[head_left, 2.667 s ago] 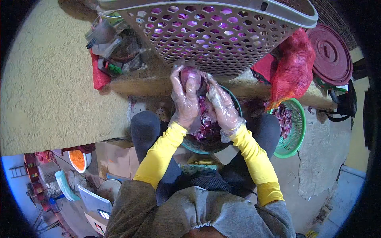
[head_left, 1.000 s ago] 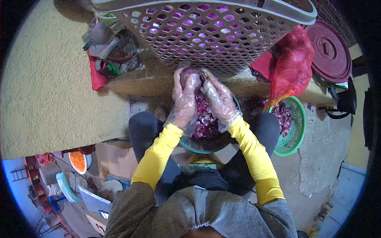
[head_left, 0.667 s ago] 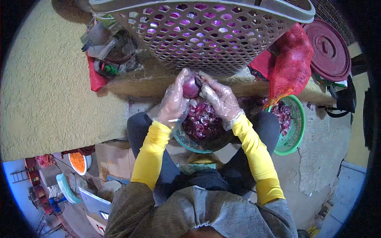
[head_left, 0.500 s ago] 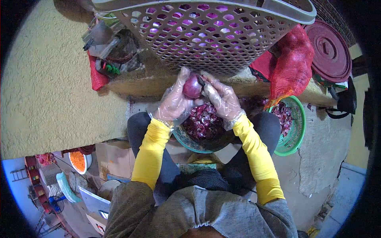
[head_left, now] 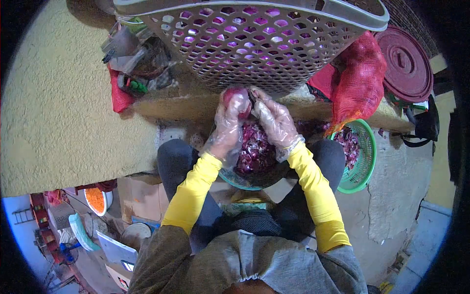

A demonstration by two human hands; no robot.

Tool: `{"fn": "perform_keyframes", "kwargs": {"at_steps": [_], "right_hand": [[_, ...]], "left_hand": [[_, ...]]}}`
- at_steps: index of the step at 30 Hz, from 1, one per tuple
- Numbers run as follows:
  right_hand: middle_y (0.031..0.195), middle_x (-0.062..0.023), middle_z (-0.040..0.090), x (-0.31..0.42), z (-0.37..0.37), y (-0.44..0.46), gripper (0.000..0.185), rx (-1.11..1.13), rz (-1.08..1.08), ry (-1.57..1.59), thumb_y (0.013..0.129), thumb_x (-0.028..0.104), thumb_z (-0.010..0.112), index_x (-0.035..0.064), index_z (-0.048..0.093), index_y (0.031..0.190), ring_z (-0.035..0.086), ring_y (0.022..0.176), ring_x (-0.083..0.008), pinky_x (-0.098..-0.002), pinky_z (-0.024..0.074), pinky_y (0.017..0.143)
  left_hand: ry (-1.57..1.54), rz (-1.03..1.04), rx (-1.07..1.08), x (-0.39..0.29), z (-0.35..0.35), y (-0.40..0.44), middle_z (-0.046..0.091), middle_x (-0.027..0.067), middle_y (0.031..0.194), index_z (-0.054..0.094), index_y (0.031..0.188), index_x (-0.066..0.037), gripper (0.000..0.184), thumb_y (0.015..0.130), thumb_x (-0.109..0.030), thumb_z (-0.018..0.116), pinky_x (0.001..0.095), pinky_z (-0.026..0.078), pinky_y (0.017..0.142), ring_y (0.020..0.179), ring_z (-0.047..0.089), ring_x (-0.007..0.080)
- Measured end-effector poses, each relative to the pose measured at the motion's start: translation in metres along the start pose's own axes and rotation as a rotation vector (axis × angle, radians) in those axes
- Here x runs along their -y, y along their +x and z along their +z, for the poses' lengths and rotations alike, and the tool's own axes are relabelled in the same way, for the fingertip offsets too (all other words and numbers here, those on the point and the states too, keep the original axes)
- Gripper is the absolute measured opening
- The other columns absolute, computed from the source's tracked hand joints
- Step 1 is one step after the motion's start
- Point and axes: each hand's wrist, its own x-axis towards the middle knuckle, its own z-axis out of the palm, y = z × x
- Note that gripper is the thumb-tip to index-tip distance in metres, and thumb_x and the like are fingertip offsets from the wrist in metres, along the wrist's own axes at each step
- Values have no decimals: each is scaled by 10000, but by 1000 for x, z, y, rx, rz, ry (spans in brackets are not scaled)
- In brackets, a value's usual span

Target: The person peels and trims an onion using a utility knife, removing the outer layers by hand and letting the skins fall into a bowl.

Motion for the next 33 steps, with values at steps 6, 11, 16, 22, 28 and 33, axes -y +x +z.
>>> {"fn": "perform_keyframes", "kwargs": {"at_steps": [6, 11, 16, 22, 28, 33], "right_hand": [[1395, -65, 524, 3, -12, 1, 433, 136, -104, -204, 1002, 112, 548, -24, 469, 1405, 480, 1233, -120, -299, 368, 1081], [1377, -69, 542, 5, -8, -1, 418, 99, -15, -83, 1007, 123, 540, -18, 484, 1397, 482, 1231, -122, -296, 366, 1082], [1355, -72, 552, -10, -9, 3, 420, 27, -94, 23, 1008, 129, 543, -1, 487, 1403, 494, 1213, -119, -284, 377, 1067], [1371, -75, 550, 2, -4, 0, 431, 69, -80, -24, 998, 110, 553, 1, 481, 1409, 491, 1223, -120, -287, 398, 1047], [1367, -149, 574, 13, -19, 2, 381, 205, -245, -437, 980, 119, 580, -21, 544, 1332, 536, 1215, -154, -303, 416, 1032], [1306, -177, 615, 25, -21, 0, 377, 277, -286, -663, 972, 140, 588, -10, 556, 1316, 609, 1153, -191, -327, 468, 975]], "left_hand": [[-411, -422, 233, -45, 0, -2, 650, 40, 1047, 604, 1165, -82, 497, 982, -527, 482, 348, 537, 809, 949, 620, 151], [-596, -467, 404, -28, -10, 1, 635, 65, 1133, 565, 1217, -64, 455, 983, -453, 524, 375, 541, 875, 1036, 625, 189], [40, 53, 114, -22, 6, -13, 588, 53, 1126, 383, 1354, -130, 621, 863, -253, 743, 333, 542, 841, 963, 616, 162], [-221, -210, 58, -21, 2, -8, 635, 59, 1097, 585, 1181, -71, 366, 946, -352, 599, 328, 547, 754, 923, 621, 165], [-393, -458, 187, -45, -9, -8, 666, -2, 1000, 624, 1148, -124, 475, 950, -545, 526, 260, 538, 702, 855, 643, 122], [-544, -644, 298, -40, -18, -1, 652, 43, 987, 589, 1137, -97, 468, 981, -523, 477, 243, 459, 475, 710, 612, 136]]}}
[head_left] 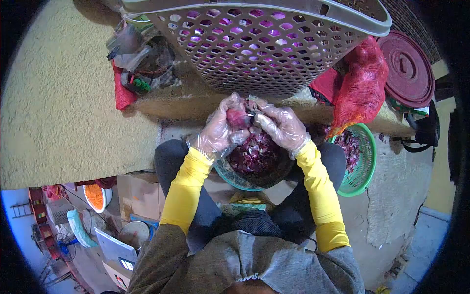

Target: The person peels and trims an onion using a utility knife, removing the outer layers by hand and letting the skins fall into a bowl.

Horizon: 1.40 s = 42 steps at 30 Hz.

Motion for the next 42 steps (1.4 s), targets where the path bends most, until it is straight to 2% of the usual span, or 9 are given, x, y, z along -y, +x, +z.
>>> {"fn": "perform_keyframes", "kwargs": {"at_steps": [4, 9, 16, 22, 26, 31, 33, 36, 42], "right_hand": [[1294, -166, 626, -3, 8, -2, 378, -58, 28, 67, 977, 131, 580, -9, 549, 1326, 610, 1131, -167, -321, 470, 968], [1262, -138, 642, -25, 22, 3, 386, -220, 36, 249, 982, 124, 576, -17, 536, 1340, 581, 1081, -113, -289, 464, 960], [1260, -158, 644, -10, 15, 0, 373, -160, 74, 175, 978, 124, 577, -28, 548, 1318, 610, 1091, -157, -310, 470, 964], [1259, -215, 627, -2, 6, -2, 356, -32, 84, 26, 963, 133, 595, -24, 577, 1282, 629, 1129, -232, -339, 475, 960], [1118, -71, 653, -13, 24, -7, 375, -115, 166, 322, 993, 144, 564, -20, 545, 1329, 610, 964, -124, -268, 482, 877], [1017, 49, 565, -15, 39, -11, 396, -213, 310, 754, 1025, 152, 517, -12, 498, 1385, 495, 850, -35, -198, 452, 798], [1027, 30, 582, -11, 39, -11, 370, -226, 367, 867, 1026, 143, 513, -17, 520, 1359, 497, 859, -44, -205, 446, 783], [1004, 31, 581, -7, 39, -12, 336, -216, 453, 787, 1026, 161, 515, -25, 540, 1305, 485, 834, -43, -202, 430, 755], [912, 9, 600, 6, 39, -14, 252, -171, 358, 643, 1028, 189, 502, -4, 528, 1187, 520, 789, -58, -244, 454, 720]], "left_hand": [[-35, -35, 93, 1, 2, -4, 636, 55, 1066, 563, 1195, -68, 440, 966, -444, 558, 271, 530, 593, 824, 633, 159], [258, 374, -31, 19, 12, -4, 590, 66, 1201, 536, 1234, -52, 392, 907, -212, 680, 324, 541, 869, 1056, 596, 168], [229, 245, -65, 8, 11, -3, 645, 4, 1023, 590, 1172, -121, 316, 960, -354, 581, 231, 503, 581, 749, 612, 106], [25, 30, -22, 0, -4, -8, 652, 7, 1026, 602, 1165, -139, 340, 956, -404, 560, 249, 561, 564, 806, 648, 138], [-21, -20, 65, -2, -2, -9, 656, 18, 1050, 596, 1184, -129, 347, 949, -383, 573, 293, 599, 668, 892, 655, 155], [289, 328, -163, 11, -1, -4, 641, 45, 1106, 585, 1192, -98, 329, 895, -200, 682, 330, 532, 900, 951, 646, 158], [342, 359, -149, 8, 1, -4, 634, 60, 1119, 508, 1257, -90, 456, 868, -194, 722, 314, 529, 879, 961, 635, 149], [1067, 638, -270, 4, 4, -8, 600, 108, 1115, 348, 1339, -81, 674, 849, -309, 752, 337, 514, 890, 973, 619, 190], [1315, 708, -400, 2, 7, -12, 630, 132, 1104, 338, 1362, -78, 727, 842, -371, 753, 394, 515, 863, 980, 644, 245]]}}
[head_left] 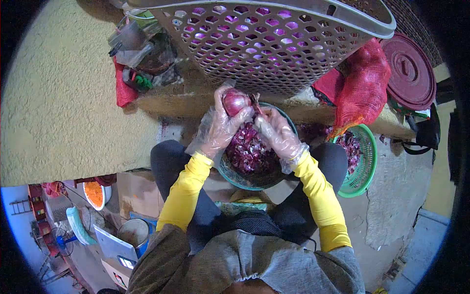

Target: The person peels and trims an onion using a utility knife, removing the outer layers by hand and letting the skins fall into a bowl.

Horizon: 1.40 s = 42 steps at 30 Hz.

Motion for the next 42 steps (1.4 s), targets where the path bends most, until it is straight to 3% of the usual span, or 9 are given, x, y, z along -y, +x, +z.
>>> {"fn": "perform_keyframes", "kwargs": {"at_steps": [3, 4, 8, 29, 33, 36, 37, 39, 42], "right_hand": [[790, -42, 613, -3, -2, -6, 244, -94, -246, -547, 1030, 185, 490, 18, 507, 1206, 556, 670, -96, -283, 476, 640], [678, -145, 618, -2, -1, -8, 245, -134, -377, -658, 1021, 198, 489, 40, 497, 1209, 618, 556, -253, -392, 495, 565], [715, -270, 603, 0, 3, -14, 230, -219, -157, -955, 998, 192, 505, 24, 519, 1154, 608, 689, -465, -531, 463, 631], [927, -316, 649, -6, 10, 2, 240, -205, 280, -1021, 966, 215, 482, 1, 460, 1073, 634, 922, -494, -560, 510, 797], [955, -302, 659, -31, -10, -4, 303, -221, 236, -1059, 986, 264, 498, 2, 476, 1135, 632, 928, -488, -549, 505, 809], [898, -249, 670, -15, -17, -13, 409, -240, -112, -843, 1003, 320, 522, -7, 497, 1247, 669, 856, -422, -456, 520, 794], [879, -232, 665, -9, -19, -11, 357, -210, 97, -610, 1010, 287, 515, 7, 514, 1230, 672, 829, -387, -419, 518, 779], [899, -216, 670, -18, -29, -4, 316, -210, -203, -571, 999, 265, 538, 39, 529, 1220, 672, 828, -375, -419, 515, 759], [923, -210, 674, -14, -35, 2, 280, -230, -297, -647, 981, 240, 567, 57, 547, 1191, 674, 842, -372, -427, 516, 752]], "left_hand": [[48, -28, 24, -15, -4, -2, 658, 159, 1085, 348, 1362, -65, 757, 828, -414, 755, 413, 512, 869, 979, 665, 310], [47, -29, 26, -13, -4, -2, 658, 159, 1085, 348, 1362, -65, 757, 828, -414, 755, 413, 512, 869, 979, 665, 310], [173, 41, 49, -7, 0, -4, 662, 196, 1086, 367, 1359, -47, 771, 818, -438, 752, 453, 504, 869, 977, 655, 394], [338, 67, -56, -17, 13, -12, 632, 235, 1092, 388, 1324, -38, 716, 830, -418, 740, 465, 504, 830, 962, 645, 412], [177, 36, -52, -18, 3, -7, 673, 173, 1024, 403, 1315, -48, 672, 852, -415, 722, 417, 517, 838, 906, 673, 336], [-576, -298, -26, 16, 5, 0, 653, 93, 1127, 553, 1170, -50, 397, 931, -360, 621, 373, 502, 915, 1029, 634, 221], [-574, -298, -31, 31, 4, -1, 653, 93, 1127, 553, 1170, -50, 397, 931, -360, 621, 373, 502, 915, 1029, 634, 221], [-1211, -419, 168, 29, 0, 1, 634, 109, 1163, 552, 1176, -64, 322, 1003, -332, 509, 381, 479, 966, 1083, 606, 221], [-1275, -434, 199, 35, -2, 0, 640, 118, 1150, 565, 1184, -59, 349, 1035, -349, 441, 413, 485, 978, 1078, 611, 236]]}}
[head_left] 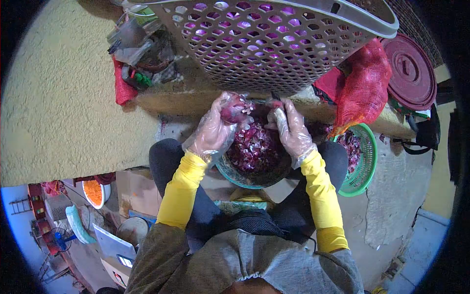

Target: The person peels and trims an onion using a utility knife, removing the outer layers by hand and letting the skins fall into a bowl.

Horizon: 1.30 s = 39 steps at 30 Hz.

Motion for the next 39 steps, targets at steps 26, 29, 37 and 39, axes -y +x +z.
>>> {"fn": "perform_keyframes", "kwargs": {"at_steps": [26, 29, 37, 39], "right_hand": [[563, -142, 587, 28, -18, 49, 454, 169, -334, -608, 789, 542, 729, 105, 673, 680, 621, 559, -352, -426, 474, 547], [566, -147, 591, 37, -26, 47, 447, 341, -212, -598, 814, 530, 711, 103, 683, 685, 621, 564, -358, -435, 474, 551], [631, -144, 646, 42, -21, 36, 553, 517, -324, -561, 827, 662, 611, 126, 709, 736, 646, 606, -351, -450, 502, 587], [634, -151, 645, 40, -22, 35, 532, 535, -312, -570, 837, 646, 610, 131, 712, 748, 646, 610, -355, -456, 503, 593]], "left_hand": [[-245, -141, -86, 22, 27, 9, 660, 156, 1069, 611, 1106, -76, 361, 952, -399, 569, 519, 497, 960, 1006, 635, 321], [-318, -157, -96, 19, 28, 9, 653, 152, 1034, 601, 1074, -93, 305, 952, -370, 563, 509, 509, 938, 978, 636, 312], [-12, 145, 2, 6, 13, 15, 634, 114, 1043, 530, 1093, -60, 318, 913, -304, 627, 400, 533, 892, 964, 635, 216], [259, 298, -45, -5, 26, 5, 623, 151, 1090, 526, 1084, -63, 294, 910, -278, 628, 453, 516, 923, 1032, 631, 269]]}}
